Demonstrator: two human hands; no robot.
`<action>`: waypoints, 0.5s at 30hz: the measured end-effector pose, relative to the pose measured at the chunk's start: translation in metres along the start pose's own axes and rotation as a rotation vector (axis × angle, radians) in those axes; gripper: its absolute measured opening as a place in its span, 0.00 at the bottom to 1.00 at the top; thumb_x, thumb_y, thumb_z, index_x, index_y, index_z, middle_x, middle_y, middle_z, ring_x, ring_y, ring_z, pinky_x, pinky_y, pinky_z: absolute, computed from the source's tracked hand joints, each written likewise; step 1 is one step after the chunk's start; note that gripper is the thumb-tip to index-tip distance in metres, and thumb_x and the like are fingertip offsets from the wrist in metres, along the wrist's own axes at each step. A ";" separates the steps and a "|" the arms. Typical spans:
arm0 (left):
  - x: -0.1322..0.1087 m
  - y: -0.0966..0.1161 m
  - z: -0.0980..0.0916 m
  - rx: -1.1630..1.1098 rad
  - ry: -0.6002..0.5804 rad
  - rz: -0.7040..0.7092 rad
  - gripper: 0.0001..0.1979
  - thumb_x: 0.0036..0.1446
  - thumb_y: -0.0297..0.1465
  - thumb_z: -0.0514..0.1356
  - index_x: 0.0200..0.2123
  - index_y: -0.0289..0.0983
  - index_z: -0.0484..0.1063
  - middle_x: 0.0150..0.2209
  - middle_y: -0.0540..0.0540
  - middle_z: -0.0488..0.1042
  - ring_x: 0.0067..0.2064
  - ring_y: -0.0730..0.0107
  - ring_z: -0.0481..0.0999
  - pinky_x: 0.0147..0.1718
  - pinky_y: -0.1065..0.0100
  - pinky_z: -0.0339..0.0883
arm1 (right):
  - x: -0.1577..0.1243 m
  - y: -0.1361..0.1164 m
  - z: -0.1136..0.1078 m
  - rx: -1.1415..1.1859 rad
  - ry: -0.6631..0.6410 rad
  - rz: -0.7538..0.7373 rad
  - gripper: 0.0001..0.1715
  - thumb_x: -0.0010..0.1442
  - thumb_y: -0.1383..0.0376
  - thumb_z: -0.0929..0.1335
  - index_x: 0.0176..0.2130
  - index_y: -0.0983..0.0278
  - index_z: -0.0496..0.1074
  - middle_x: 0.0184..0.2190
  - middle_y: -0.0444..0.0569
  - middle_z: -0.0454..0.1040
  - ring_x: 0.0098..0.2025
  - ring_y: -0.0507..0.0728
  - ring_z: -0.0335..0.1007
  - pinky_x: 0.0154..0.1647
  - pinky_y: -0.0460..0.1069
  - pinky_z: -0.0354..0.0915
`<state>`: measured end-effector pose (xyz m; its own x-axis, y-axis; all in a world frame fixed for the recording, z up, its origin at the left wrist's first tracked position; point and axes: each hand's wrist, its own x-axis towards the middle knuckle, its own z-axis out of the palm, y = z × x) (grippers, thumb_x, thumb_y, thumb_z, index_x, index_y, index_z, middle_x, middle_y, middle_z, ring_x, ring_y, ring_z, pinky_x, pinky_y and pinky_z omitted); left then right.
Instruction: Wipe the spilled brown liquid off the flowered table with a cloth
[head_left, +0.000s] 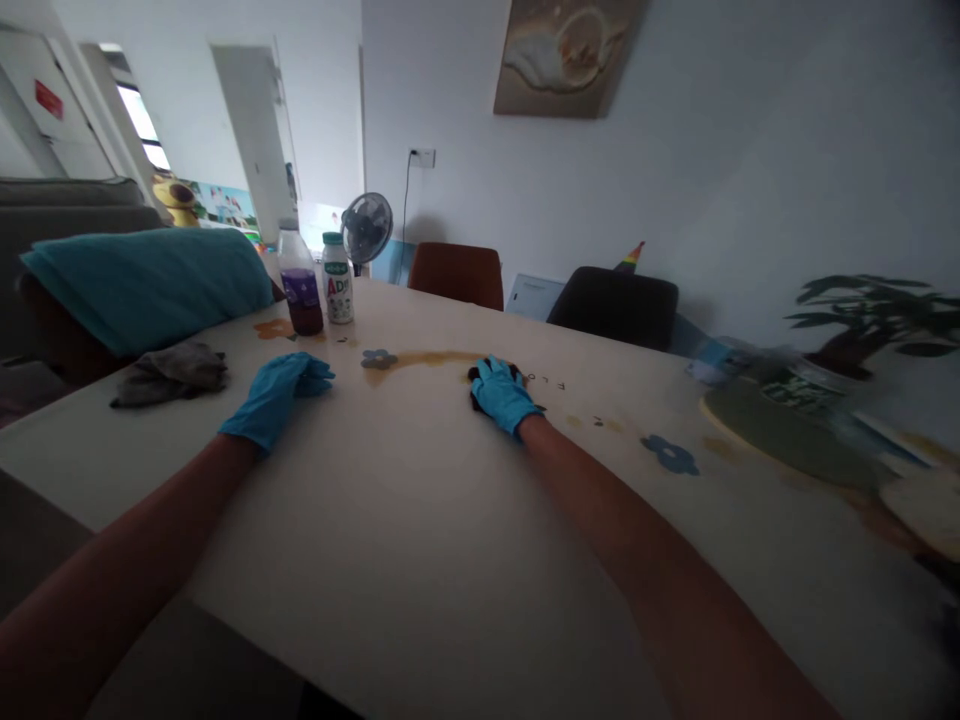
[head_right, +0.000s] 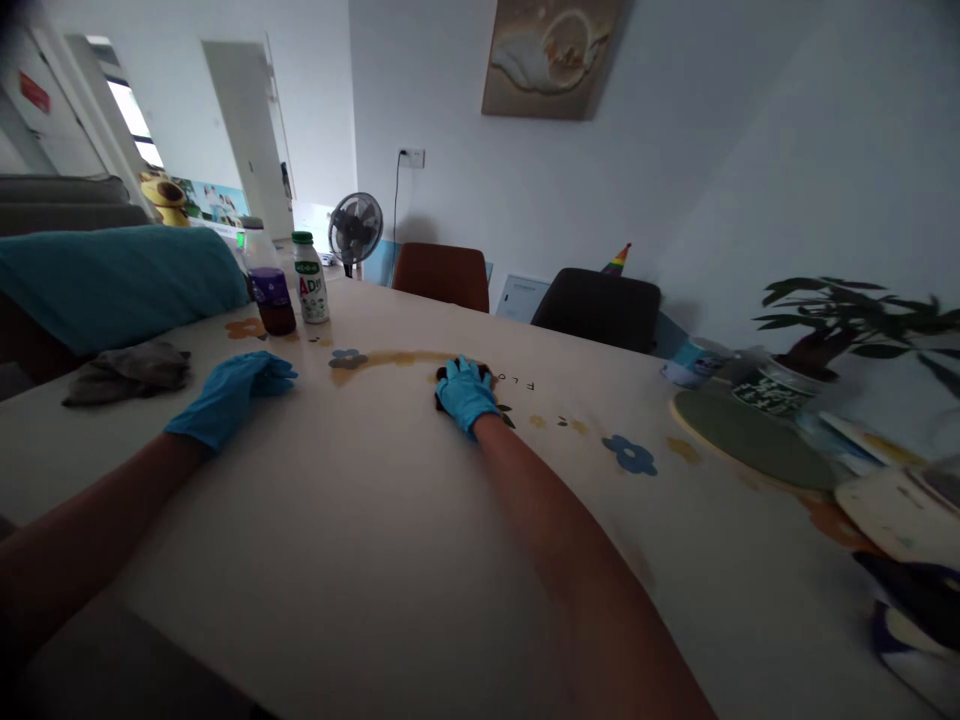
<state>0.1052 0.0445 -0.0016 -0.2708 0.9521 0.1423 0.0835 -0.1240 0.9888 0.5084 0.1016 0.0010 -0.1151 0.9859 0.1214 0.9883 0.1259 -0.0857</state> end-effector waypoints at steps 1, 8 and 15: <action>0.000 0.000 0.000 -0.010 0.006 -0.003 0.27 0.51 0.54 0.69 0.40 0.36 0.81 0.47 0.30 0.90 0.44 0.46 0.89 0.59 0.43 0.85 | -0.004 0.010 -0.001 -0.009 0.005 0.014 0.38 0.82 0.63 0.61 0.83 0.64 0.71 0.86 0.65 0.61 0.87 0.77 0.57 0.85 0.77 0.56; -0.001 0.000 0.003 -0.092 0.025 -0.018 0.26 0.49 0.51 0.70 0.39 0.34 0.81 0.46 0.31 0.90 0.43 0.49 0.89 0.56 0.46 0.86 | -0.040 0.064 -0.009 -0.048 0.014 0.077 0.36 0.82 0.62 0.62 0.81 0.61 0.73 0.84 0.64 0.65 0.86 0.76 0.59 0.85 0.76 0.60; -0.003 0.002 0.003 -0.065 0.012 -0.025 0.24 0.53 0.50 0.68 0.39 0.34 0.82 0.45 0.32 0.90 0.43 0.49 0.89 0.57 0.47 0.86 | -0.093 0.083 -0.011 -0.064 -0.013 0.055 0.39 0.82 0.59 0.61 0.85 0.58 0.69 0.87 0.57 0.61 0.88 0.76 0.55 0.88 0.73 0.57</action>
<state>0.1093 0.0420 0.0000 -0.2836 0.9517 0.1177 0.0142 -0.1186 0.9928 0.6023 0.0189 -0.0068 -0.0610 0.9926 0.1051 0.9975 0.0644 -0.0284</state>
